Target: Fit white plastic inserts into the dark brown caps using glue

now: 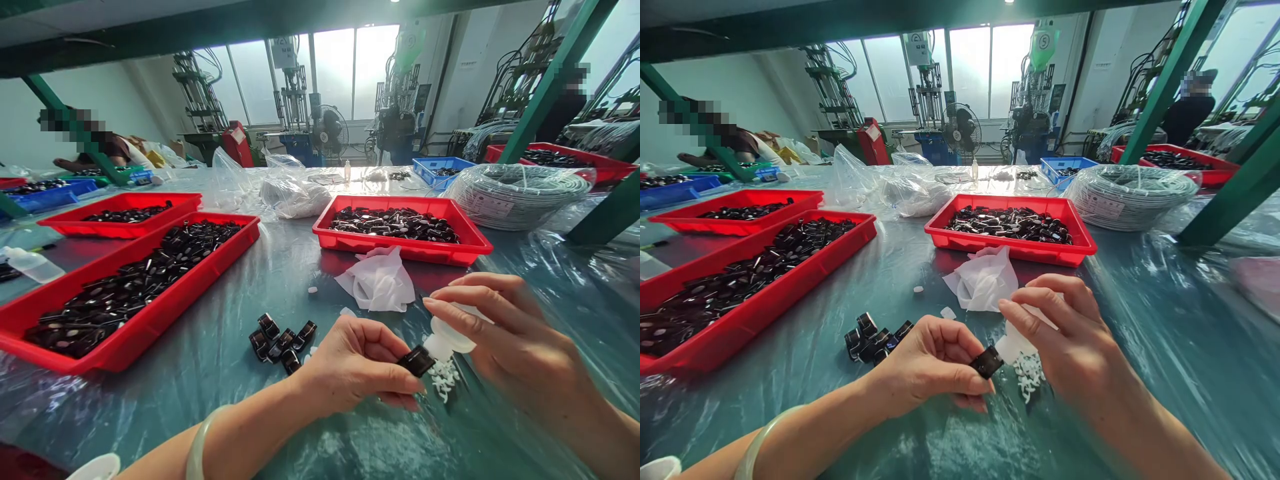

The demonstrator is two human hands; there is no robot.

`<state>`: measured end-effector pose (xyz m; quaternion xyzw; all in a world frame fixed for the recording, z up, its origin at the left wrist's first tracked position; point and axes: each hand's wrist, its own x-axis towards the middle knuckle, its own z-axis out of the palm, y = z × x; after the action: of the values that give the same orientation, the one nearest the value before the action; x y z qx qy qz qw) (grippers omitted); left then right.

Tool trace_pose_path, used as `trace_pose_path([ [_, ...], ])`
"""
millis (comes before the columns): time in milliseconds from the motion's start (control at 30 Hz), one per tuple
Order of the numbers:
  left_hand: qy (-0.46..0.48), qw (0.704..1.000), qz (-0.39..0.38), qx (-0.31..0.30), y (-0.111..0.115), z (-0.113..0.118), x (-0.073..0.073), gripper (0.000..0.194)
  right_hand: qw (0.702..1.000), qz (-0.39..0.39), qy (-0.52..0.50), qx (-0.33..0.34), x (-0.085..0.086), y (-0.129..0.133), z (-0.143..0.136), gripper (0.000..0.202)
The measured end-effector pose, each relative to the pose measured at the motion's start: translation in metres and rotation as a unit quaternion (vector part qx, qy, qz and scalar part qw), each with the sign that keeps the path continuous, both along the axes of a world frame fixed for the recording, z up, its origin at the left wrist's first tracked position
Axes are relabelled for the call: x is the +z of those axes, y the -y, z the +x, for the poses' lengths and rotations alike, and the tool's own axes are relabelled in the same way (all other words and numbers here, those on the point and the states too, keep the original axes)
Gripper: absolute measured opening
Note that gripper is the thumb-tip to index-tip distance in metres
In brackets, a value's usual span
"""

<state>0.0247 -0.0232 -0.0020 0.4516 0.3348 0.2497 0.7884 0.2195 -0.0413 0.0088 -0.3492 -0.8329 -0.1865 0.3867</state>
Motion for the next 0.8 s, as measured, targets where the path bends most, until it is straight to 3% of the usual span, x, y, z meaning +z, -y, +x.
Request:
trace_pose_path([
  [267, -0.003, 1.0, 0.001, 0.013, -0.001, 0.001, 0.001, 0.02, 1.0, -0.016, -0.021, -0.015, -0.003, -0.003, 0.0, 0.042],
  [500, 0.005, 0.999, 0.013, 0.029, -0.002, 0.0, 0.0, 0.021, 0.987, -0.134, -0.089, -0.029, -0.014, -0.008, 0.001, 0.041],
  [667, 0.02, 0.999, 0.007, 0.043, -0.002, 0.0, 0.001, 0.019, 0.947, -0.262, -0.184, -0.038, -0.016, -0.008, -0.002, 0.032],
  [800, 0.014, 0.999, 0.008, 0.043, -0.002, -0.001, 0.001, 0.02, 0.88, -0.377, -0.286, -0.044, -0.018, -0.01, -0.001, 0.039],
])
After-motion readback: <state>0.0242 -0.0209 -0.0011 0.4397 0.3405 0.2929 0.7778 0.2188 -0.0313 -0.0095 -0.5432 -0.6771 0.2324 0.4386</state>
